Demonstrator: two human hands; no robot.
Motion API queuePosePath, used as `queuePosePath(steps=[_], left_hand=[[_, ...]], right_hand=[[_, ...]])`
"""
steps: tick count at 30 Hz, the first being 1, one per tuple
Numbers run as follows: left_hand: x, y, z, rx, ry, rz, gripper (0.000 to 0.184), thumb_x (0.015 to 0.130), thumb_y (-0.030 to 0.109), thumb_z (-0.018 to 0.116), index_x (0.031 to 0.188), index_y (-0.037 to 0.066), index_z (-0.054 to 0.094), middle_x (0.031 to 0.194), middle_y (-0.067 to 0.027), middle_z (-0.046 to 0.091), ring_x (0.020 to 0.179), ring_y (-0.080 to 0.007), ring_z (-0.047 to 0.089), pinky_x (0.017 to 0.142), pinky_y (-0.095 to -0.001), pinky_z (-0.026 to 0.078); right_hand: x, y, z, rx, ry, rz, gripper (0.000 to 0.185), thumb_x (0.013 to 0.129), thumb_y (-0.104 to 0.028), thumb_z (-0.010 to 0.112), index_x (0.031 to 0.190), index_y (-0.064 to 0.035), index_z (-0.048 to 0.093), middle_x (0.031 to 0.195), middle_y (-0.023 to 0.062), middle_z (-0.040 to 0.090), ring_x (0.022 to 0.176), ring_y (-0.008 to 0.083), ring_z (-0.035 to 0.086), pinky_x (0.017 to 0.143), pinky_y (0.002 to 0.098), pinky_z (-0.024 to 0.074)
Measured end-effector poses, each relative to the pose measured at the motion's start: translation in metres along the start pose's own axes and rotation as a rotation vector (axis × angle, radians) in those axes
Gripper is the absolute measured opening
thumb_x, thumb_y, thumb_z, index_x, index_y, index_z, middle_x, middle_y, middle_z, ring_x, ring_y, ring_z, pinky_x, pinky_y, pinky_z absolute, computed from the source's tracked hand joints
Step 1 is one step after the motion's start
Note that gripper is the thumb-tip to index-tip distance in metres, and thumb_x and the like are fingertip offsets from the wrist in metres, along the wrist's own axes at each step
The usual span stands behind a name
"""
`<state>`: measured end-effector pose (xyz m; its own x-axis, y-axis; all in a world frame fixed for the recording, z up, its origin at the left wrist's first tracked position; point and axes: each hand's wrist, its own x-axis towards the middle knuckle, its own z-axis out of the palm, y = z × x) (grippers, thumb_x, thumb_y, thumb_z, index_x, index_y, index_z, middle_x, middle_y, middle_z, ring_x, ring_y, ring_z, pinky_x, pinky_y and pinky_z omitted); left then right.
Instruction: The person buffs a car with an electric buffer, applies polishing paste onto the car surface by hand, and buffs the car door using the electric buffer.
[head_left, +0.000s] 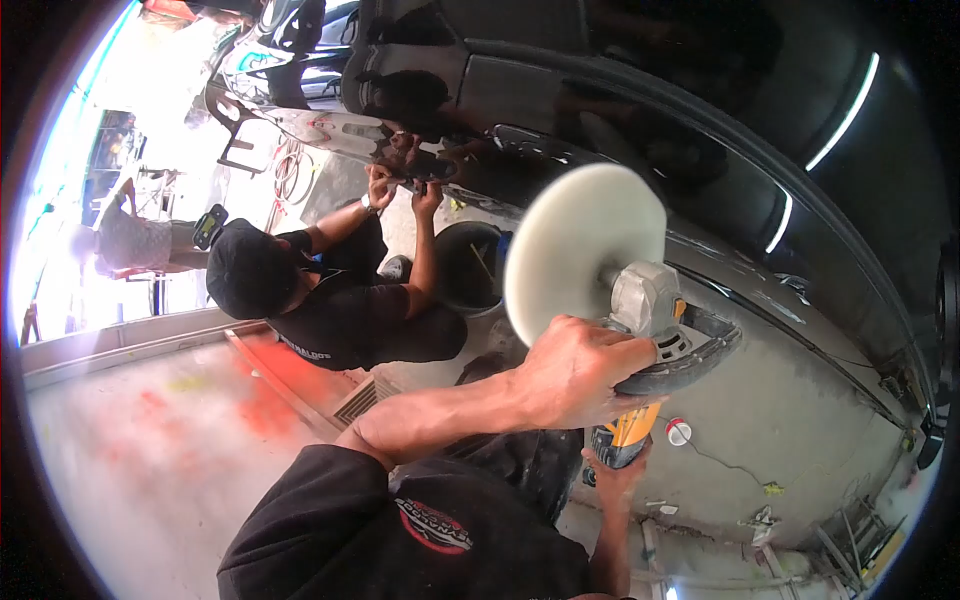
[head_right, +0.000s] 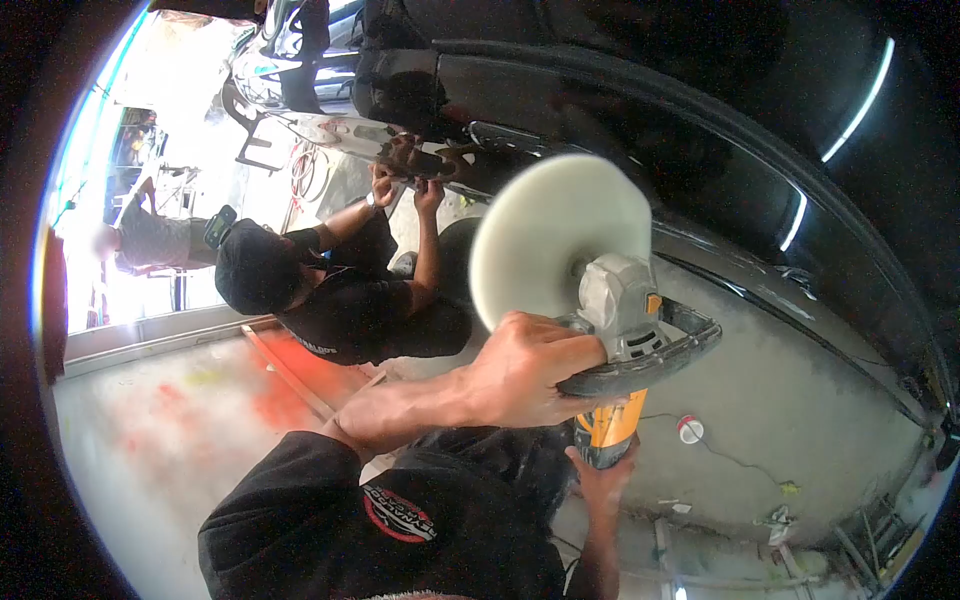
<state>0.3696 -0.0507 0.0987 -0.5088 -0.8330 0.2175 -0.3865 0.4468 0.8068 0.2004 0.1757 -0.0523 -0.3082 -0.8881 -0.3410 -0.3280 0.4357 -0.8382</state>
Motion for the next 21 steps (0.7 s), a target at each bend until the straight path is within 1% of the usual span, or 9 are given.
queuePosePath(steps=[4,5,6,10,11,13,15,18,21], left_hand=[[-0.020,-0.018,-0.046,0.022,0.061,0.069,0.033,0.069,0.017,0.087,0.071,0.004,0.057,0.062,-0.0089,0.060,0.054,-0.0266,0.061,0.051,-0.0363,0.047],[-0.023,-0.022,-0.059,0.015,0.083,0.049,0.033,0.069,0.017,0.088,0.069,0.004,0.057,0.061,-0.0077,0.058,0.053,-0.0243,0.060,0.050,-0.0357,0.046],[-0.026,-0.025,-0.071,0.026,0.084,0.044,0.033,0.070,0.017,0.088,0.068,0.004,0.058,0.060,-0.0071,0.058,0.052,-0.0227,0.061,0.049,-0.0352,0.046],[-0.044,-0.046,-0.109,0.092,0.090,0.020,0.035,0.071,0.021,0.090,0.069,0.004,0.059,0.060,-0.0065,0.061,0.051,-0.0193,0.063,0.049,-0.0306,0.047],[-0.045,-0.044,-0.119,0.108,0.093,0.009,0.031,0.072,0.015,0.087,0.072,0.002,0.059,0.059,-0.0080,0.058,0.052,-0.0223,0.062,0.049,-0.0343,0.047],[-0.047,-0.045,-0.129,0.117,0.130,0.001,0.029,0.071,0.014,0.087,0.074,0.002,0.061,0.060,-0.0078,0.059,0.051,-0.0223,0.062,0.049,-0.0339,0.047],[-0.052,-0.051,-0.134,0.142,0.111,0.008,0.032,0.069,0.018,0.090,0.074,0.003,0.062,0.060,-0.0070,0.060,0.051,-0.0201,0.063,0.048,-0.0317,0.046],[-0.058,-0.060,-0.131,0.121,0.103,0.032,0.033,0.068,0.020,0.091,0.074,0.003,0.064,0.059,-0.0066,0.061,0.051,-0.0192,0.063,0.048,-0.0307,0.046],[-0.053,-0.065,-0.116,0.065,0.086,0.097,0.030,0.069,0.017,0.089,0.073,0.003,0.064,0.059,-0.0070,0.060,0.051,-0.0203,0.063,0.049,-0.0316,0.047]], right_hand=[[-0.007,-0.032,0.030,-0.020,-0.024,0.058,0.105,0.058,-0.021,0.096,0.140,0.0025,0.035,0.125,0.0222,0.059,0.114,0.0315,0.060,0.098,0.0423,0.0487],[-0.008,-0.036,0.037,-0.017,-0.027,0.077,0.105,0.059,-0.022,0.096,0.140,0.0024,0.035,0.126,0.0223,0.059,0.114,0.0316,0.060,0.098,0.0423,0.0489],[-0.007,-0.046,0.047,-0.011,-0.033,0.073,0.104,0.059,-0.028,0.097,0.137,0.0050,0.037,0.120,0.0175,0.061,0.107,0.0265,0.061,0.093,0.0389,0.0504],[0.002,-0.054,0.090,0.023,-0.074,-0.071,0.099,0.062,-0.025,0.096,0.137,0.0035,0.038,0.121,0.0175,0.061,0.108,0.0254,0.062,0.093,0.0382,0.0507],[0.005,-0.062,0.099,0.012,-0.092,-0.089,0.098,0.062,-0.024,0.096,0.137,0.0032,0.038,0.121,0.0176,0.061,0.108,0.0253,0.062,0.094,0.0380,0.0508],[0.007,-0.066,0.112,0.006,-0.104,-0.133,0.097,0.063,-0.022,0.095,0.137,0.0028,0.038,0.121,0.0179,0.061,0.109,0.0252,0.062,0.094,0.0376,0.0509],[0.009,-0.061,0.123,0.017,-0.086,-0.181,0.097,0.063,-0.020,0.095,0.138,0.0026,0.037,0.122,0.0183,0.061,0.109,0.0253,0.063,0.094,0.0371,0.0510],[0.006,-0.058,0.125,0.079,-0.098,-0.109,0.099,0.065,-0.024,0.093,0.140,0.0030,0.035,0.129,0.0265,0.056,0.119,0.0377,0.060,0.098,0.0430,0.0503],[-0.001,-0.054,0.115,0.081,-0.034,-0.083,0.101,0.063,-0.024,0.095,0.140,0.0024,0.036,0.127,0.0256,0.058,0.116,0.0359,0.062,0.096,0.0425,0.0507]])
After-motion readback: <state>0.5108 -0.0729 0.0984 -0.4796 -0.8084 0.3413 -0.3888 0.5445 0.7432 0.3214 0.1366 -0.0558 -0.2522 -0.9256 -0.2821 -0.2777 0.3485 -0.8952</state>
